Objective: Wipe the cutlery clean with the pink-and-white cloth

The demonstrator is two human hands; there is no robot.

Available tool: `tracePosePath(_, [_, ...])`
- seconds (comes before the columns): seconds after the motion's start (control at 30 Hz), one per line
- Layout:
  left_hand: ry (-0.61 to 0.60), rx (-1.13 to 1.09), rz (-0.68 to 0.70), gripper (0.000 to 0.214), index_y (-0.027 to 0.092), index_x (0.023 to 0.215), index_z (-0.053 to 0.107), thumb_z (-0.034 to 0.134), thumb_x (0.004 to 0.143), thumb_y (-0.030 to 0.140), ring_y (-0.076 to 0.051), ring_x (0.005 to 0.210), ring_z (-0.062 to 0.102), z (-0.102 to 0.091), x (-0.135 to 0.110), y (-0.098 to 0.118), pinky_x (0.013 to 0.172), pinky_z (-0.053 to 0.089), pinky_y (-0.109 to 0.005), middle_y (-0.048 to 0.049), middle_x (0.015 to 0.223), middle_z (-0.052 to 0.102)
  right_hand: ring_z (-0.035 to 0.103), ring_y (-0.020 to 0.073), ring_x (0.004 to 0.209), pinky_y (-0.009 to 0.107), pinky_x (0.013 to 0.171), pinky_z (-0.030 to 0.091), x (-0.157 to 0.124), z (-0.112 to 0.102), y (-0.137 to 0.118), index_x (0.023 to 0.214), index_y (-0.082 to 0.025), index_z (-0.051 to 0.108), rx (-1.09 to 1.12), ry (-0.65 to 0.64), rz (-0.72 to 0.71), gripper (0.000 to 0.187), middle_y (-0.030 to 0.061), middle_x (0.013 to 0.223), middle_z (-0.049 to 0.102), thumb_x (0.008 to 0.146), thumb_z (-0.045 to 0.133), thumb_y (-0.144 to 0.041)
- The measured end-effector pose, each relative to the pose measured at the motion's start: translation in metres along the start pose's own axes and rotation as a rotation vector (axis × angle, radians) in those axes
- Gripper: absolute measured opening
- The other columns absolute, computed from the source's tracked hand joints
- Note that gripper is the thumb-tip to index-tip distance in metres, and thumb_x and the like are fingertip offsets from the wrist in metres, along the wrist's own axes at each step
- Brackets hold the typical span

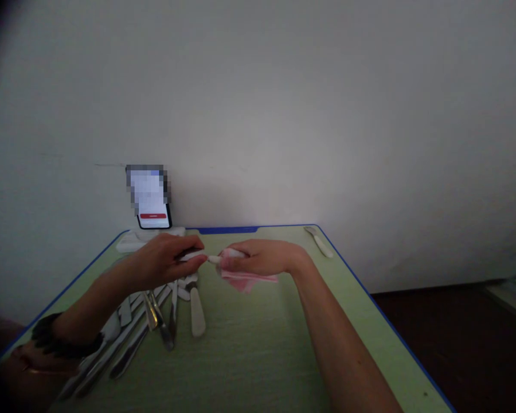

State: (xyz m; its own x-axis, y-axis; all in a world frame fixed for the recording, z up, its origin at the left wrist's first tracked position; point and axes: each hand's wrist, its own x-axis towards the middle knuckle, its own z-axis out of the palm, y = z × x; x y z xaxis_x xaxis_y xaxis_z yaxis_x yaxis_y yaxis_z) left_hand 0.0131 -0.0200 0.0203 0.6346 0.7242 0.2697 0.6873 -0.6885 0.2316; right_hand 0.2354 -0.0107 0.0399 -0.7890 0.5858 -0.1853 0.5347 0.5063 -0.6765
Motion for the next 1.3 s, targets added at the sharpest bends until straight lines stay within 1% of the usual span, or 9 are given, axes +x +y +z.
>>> tracePosePath(0.1, [-0.004,-0.021,-0.001,0.03,0.016,0.074,0.058,0.042,0.085,0.039,-0.008,0.045,0.041,0.001,0.001,-0.001,0.048,0.026,-0.019,0.0055,0.049,0.044,0.05,0.0109,0.063,0.021,0.057,0.039,-0.003,-0.003,0.0,0.083,-0.013,0.06,0.013,-0.072,0.066,0.047,0.0,0.071,0.057,0.084,0.04,-0.056])
tracePosePath(0.27, [0.014,-0.151,-0.024,0.028,0.014,0.076,0.06,0.046,0.083,0.038,-0.006,0.045,0.037,0.002,-0.001,-0.008,0.045,0.027,-0.017,0.0064,0.05,0.044,0.049,0.0105,0.06,0.021,0.053,0.037,-0.007,-0.007,0.002,0.083,-0.013,0.061,0.03,-0.072,0.112,0.046,0.0001,0.069,0.057,0.081,0.045,-0.056])
tracePosePath(0.5, [0.132,-0.355,-0.08,0.029,0.015,0.092,0.063,0.061,0.076,0.039,-0.008,0.052,0.048,-0.009,-0.006,-0.008,0.049,0.037,-0.017,0.0025,0.062,0.059,0.049,0.0098,0.059,0.021,0.055,0.039,-0.017,-0.013,0.005,0.084,-0.012,0.059,0.079,0.015,0.148,0.045,0.001,0.07,0.057,0.083,0.044,-0.054])
tracePosePath(0.63, [0.305,-0.692,-0.19,0.04,0.016,0.103,0.059,0.069,0.07,0.036,-0.007,0.047,0.052,-0.009,-0.003,0.0,0.045,0.042,-0.017,0.0006,0.071,0.065,0.046,0.0092,0.058,0.02,0.053,0.037,-0.015,-0.012,0.003,0.084,-0.013,0.057,0.103,0.081,0.101,0.044,-0.0008,0.067,0.053,0.082,0.044,-0.055])
tracePosePath(0.77, [0.471,-1.03,-0.308,0.05,0.016,0.114,0.052,0.068,0.071,0.034,-0.005,0.037,0.046,-0.001,0.006,0.009,0.036,0.038,-0.017,0.0043,0.062,0.06,0.048,0.0094,0.057,0.02,0.052,0.037,-0.004,-0.004,0.001,0.081,-0.015,0.052,0.168,0.166,0.06,0.045,-0.0008,0.067,0.054,0.084,0.038,-0.057])
tracePosePath(1.0, [0.341,-1.053,-0.422,0.031,0.011,0.09,0.068,0.066,0.071,0.036,-0.003,0.038,0.038,0.007,0.011,0.014,0.038,0.029,-0.016,0.0074,0.046,0.045,0.049,0.01,0.054,0.021,0.05,0.035,0.004,0.002,-0.001,0.07,-0.016,0.052,0.171,0.217,0.01,0.044,-0.0005,0.062,0.056,0.086,0.037,-0.054])
tracePosePath(1.17, [0.488,-1.08,-0.387,0.032,0.013,0.089,0.069,0.063,0.074,0.041,-0.004,0.046,0.045,0.01,0.011,0.004,0.04,0.035,-0.017,0.0016,0.07,0.057,0.055,0.0127,0.063,0.024,0.058,0.041,0.002,0.0,0.006,0.086,-0.017,0.063,0.277,0.356,-0.052,0.043,0.0002,0.073,0.062,0.082,0.044,-0.055])
tracePosePath(1.23, [0.521,-1.098,-0.37,0.033,0.014,0.088,0.069,0.063,0.075,0.044,-0.007,0.058,0.052,0.008,0.011,0.0,0.048,0.043,-0.019,-0.0015,0.082,0.061,0.058,0.0133,0.068,0.025,0.064,0.044,0.005,-0.001,0.012,0.098,-0.02,0.064,0.404,0.471,-0.09,0.041,-0.0005,0.077,0.063,0.082,0.047,-0.054])
tracePosePath(1.3, [0.472,-1.126,-0.34,0.034,0.014,0.084,0.067,0.061,0.076,0.046,-0.012,0.074,0.057,0.006,0.01,-0.001,0.063,0.05,-0.023,-0.0025,0.086,0.062,0.059,0.0131,0.069,0.026,0.068,0.045,0.011,0.0,0.017,0.101,-0.023,0.063,0.562,0.638,-0.097,0.038,-0.0019,0.075,0.063,0.08,0.051,-0.052])
